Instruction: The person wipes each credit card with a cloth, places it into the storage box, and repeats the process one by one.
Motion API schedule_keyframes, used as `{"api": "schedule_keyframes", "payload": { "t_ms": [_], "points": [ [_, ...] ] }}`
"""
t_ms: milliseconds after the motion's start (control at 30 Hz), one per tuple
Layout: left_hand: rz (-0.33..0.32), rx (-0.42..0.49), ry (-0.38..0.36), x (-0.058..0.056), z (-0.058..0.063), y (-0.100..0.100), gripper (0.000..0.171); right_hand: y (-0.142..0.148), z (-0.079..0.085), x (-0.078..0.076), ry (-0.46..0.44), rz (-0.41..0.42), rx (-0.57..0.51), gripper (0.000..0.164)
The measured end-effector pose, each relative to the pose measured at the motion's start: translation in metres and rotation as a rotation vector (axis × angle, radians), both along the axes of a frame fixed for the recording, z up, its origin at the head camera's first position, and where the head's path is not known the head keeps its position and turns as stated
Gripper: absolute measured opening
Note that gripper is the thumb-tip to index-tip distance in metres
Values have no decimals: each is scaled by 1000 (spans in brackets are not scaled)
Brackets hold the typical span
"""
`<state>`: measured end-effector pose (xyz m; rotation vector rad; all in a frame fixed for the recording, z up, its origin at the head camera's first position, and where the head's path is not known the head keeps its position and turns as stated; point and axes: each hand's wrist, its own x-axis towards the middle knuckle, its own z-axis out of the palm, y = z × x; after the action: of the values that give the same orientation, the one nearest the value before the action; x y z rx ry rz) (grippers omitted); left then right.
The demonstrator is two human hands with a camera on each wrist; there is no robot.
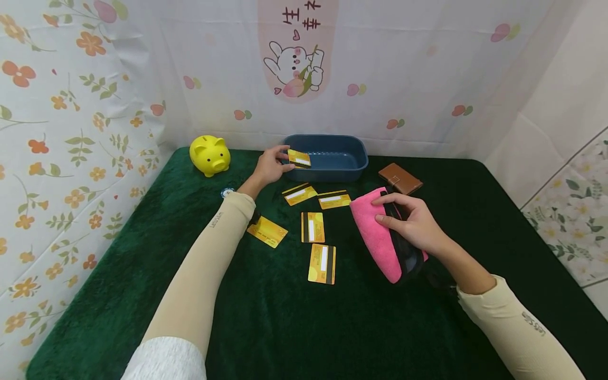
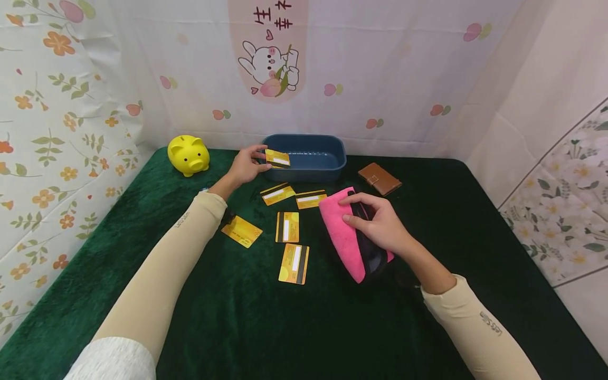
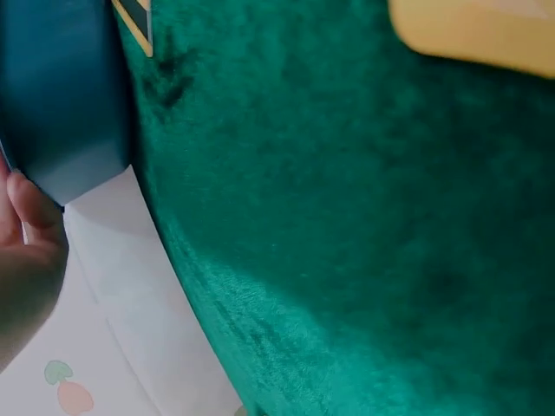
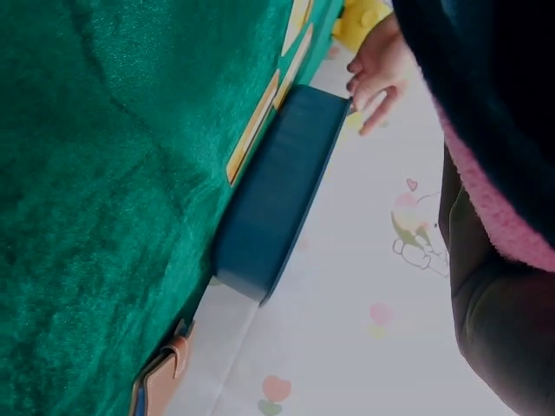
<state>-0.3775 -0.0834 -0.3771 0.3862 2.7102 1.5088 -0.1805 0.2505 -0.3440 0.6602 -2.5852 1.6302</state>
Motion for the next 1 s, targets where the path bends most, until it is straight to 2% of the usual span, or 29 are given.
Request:
{"api": "schedule_keyframes", "payload": {
  "t_ms": [100,300,500,833,1000],
  "points": [
    [7,-35,-7,1,-1,-2,56,-1,-1,0,-9,1,5,27],
    [7,-46,1,1,0,-3,55,-1,-1,1,1,-19,21,26],
    [10,-46,1,3,-1,-3,54,-1,-1,1,8,-6,17,26],
    [-49,-84,65,22,5,-4,55,-1,1,4,17,-9,26,26],
    [-102,-98,94,36,7,-2,55,-1,0,4,17,-5,22,26]
  ]
}}
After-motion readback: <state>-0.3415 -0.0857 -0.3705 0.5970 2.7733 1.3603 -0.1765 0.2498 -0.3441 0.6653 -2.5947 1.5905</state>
